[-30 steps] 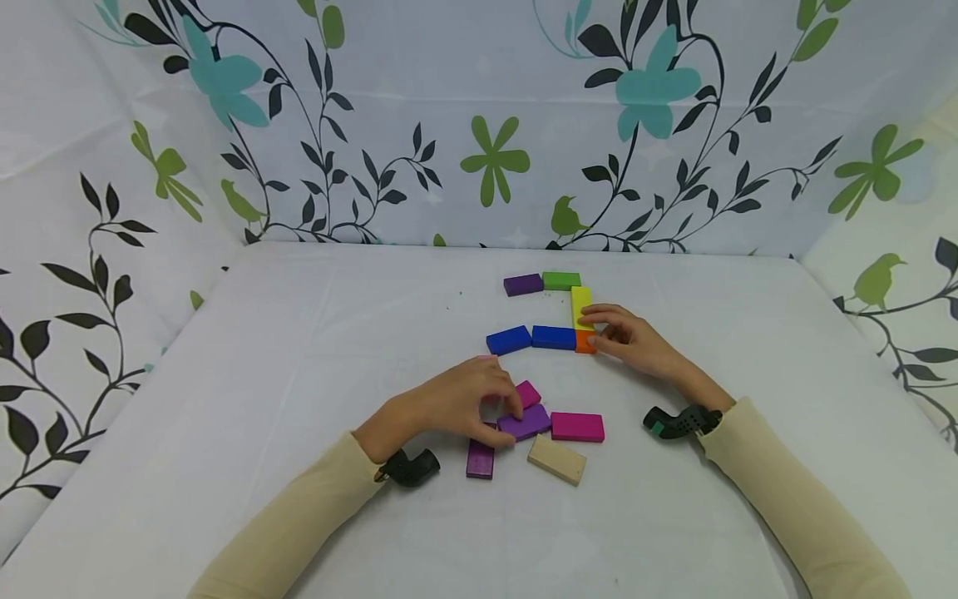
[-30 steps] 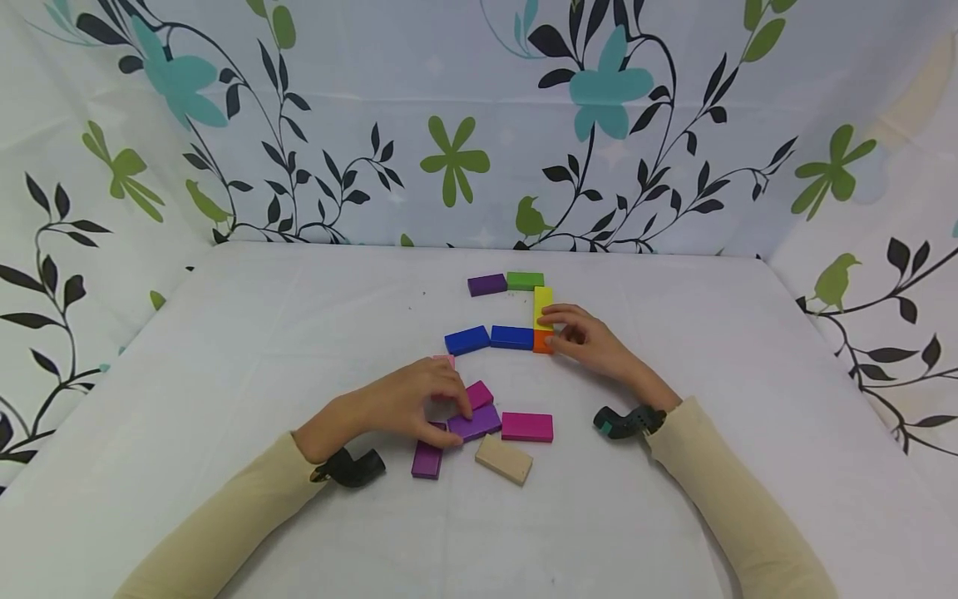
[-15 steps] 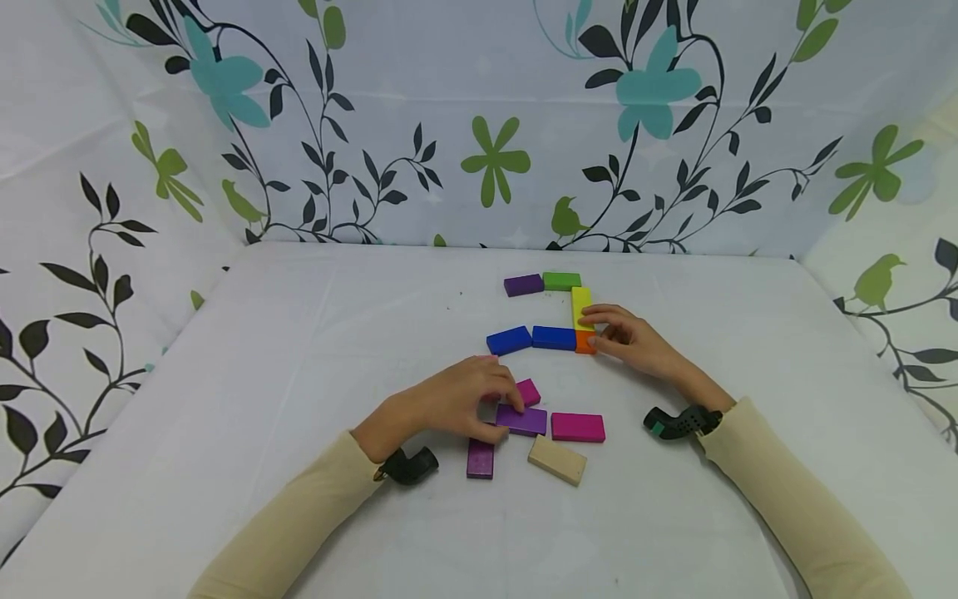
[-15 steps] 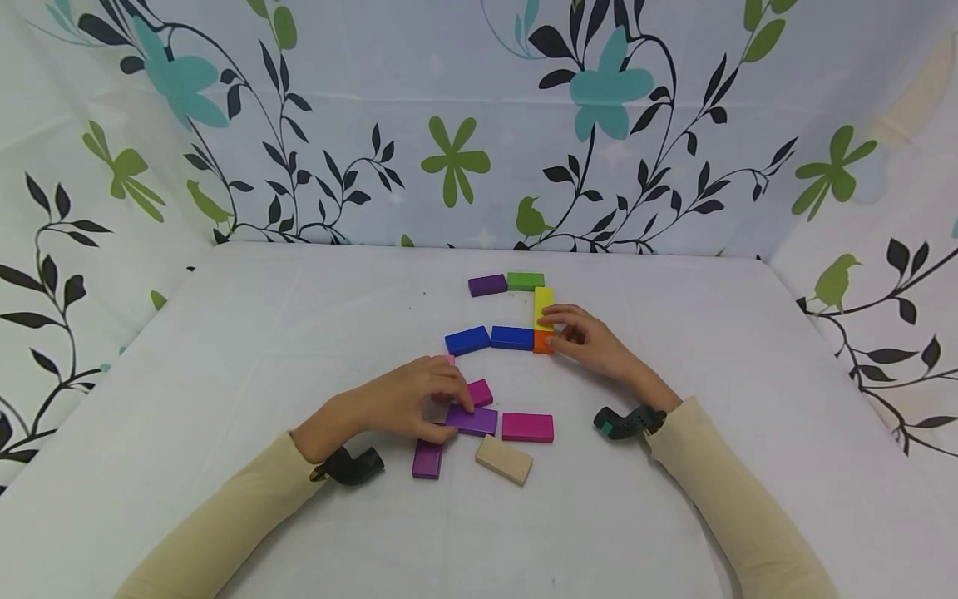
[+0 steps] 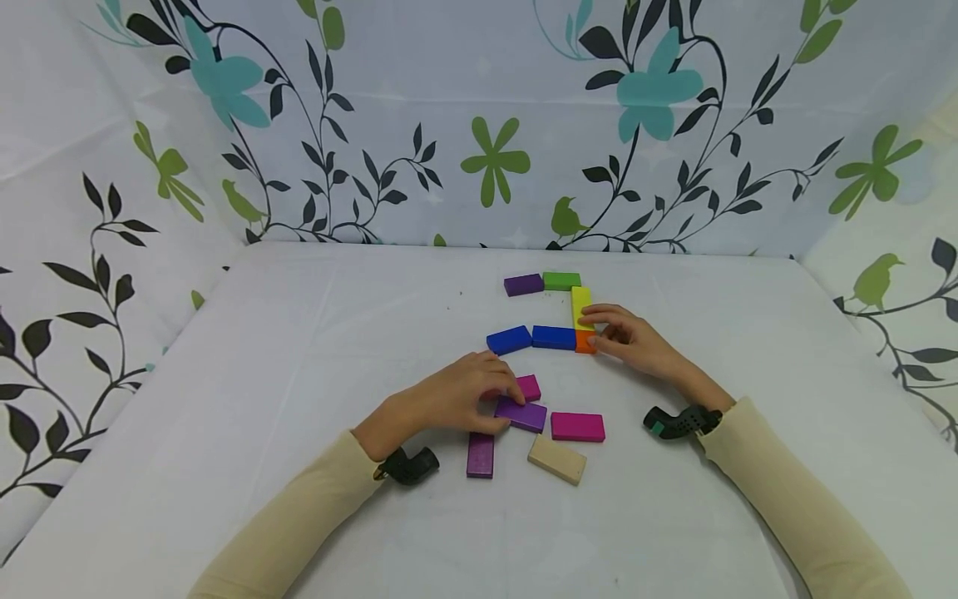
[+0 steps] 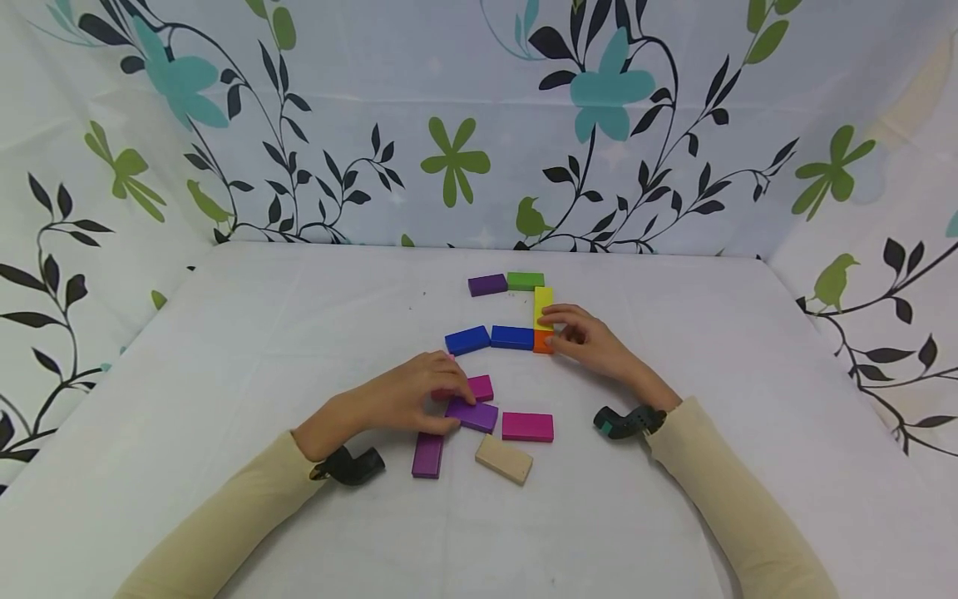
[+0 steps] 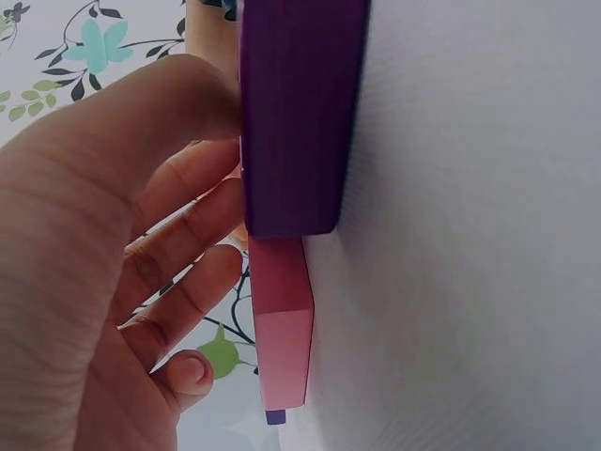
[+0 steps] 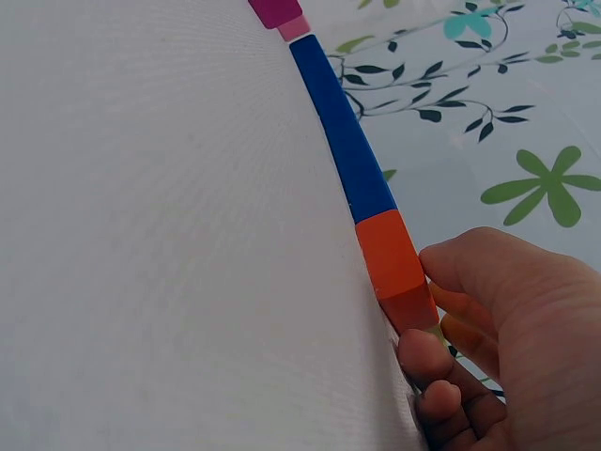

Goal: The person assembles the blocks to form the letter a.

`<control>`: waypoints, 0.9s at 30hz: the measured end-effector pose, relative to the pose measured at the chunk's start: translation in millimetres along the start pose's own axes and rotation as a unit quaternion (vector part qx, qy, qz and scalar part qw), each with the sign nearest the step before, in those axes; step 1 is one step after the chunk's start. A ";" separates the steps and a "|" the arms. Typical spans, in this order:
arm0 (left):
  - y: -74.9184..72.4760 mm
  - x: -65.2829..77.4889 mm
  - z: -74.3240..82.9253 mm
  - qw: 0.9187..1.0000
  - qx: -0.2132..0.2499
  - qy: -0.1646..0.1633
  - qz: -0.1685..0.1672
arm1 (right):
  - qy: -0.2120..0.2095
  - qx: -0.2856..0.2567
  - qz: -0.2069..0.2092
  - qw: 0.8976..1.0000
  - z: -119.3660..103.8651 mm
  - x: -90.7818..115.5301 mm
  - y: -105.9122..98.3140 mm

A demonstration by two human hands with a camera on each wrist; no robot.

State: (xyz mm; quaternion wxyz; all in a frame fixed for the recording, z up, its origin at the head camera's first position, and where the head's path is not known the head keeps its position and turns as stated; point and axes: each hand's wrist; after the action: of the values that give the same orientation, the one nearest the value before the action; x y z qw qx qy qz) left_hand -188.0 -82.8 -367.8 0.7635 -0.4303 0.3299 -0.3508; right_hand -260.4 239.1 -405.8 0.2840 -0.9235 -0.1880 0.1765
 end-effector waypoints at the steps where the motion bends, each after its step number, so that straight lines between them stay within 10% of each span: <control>1: -0.1 -0.2 0.0 1.000 0.002 0.000 -0.001 | 0.001 0.000 0.000 1.000 0.4 -0.1 -0.2; 27: 2.4 -1.1 2.5 1.000 0.008 -0.005 -0.002 | 0.013 -0.003 -0.003 1.000 0.6 0.1 -1.3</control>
State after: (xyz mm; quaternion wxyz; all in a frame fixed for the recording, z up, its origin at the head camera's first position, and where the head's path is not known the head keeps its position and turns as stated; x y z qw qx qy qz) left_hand -186.0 -79.9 -368.6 0.7681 -0.4267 0.3223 -0.3524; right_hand -260.8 240.3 -405.6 0.2841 -0.9260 -0.1876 0.1631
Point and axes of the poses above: each hand's wrist, its own x-axis away from the middle knuckle, its own y-axis out of the palm, z = x × y, and after that the axes turned 5 degrees about z, right-handed
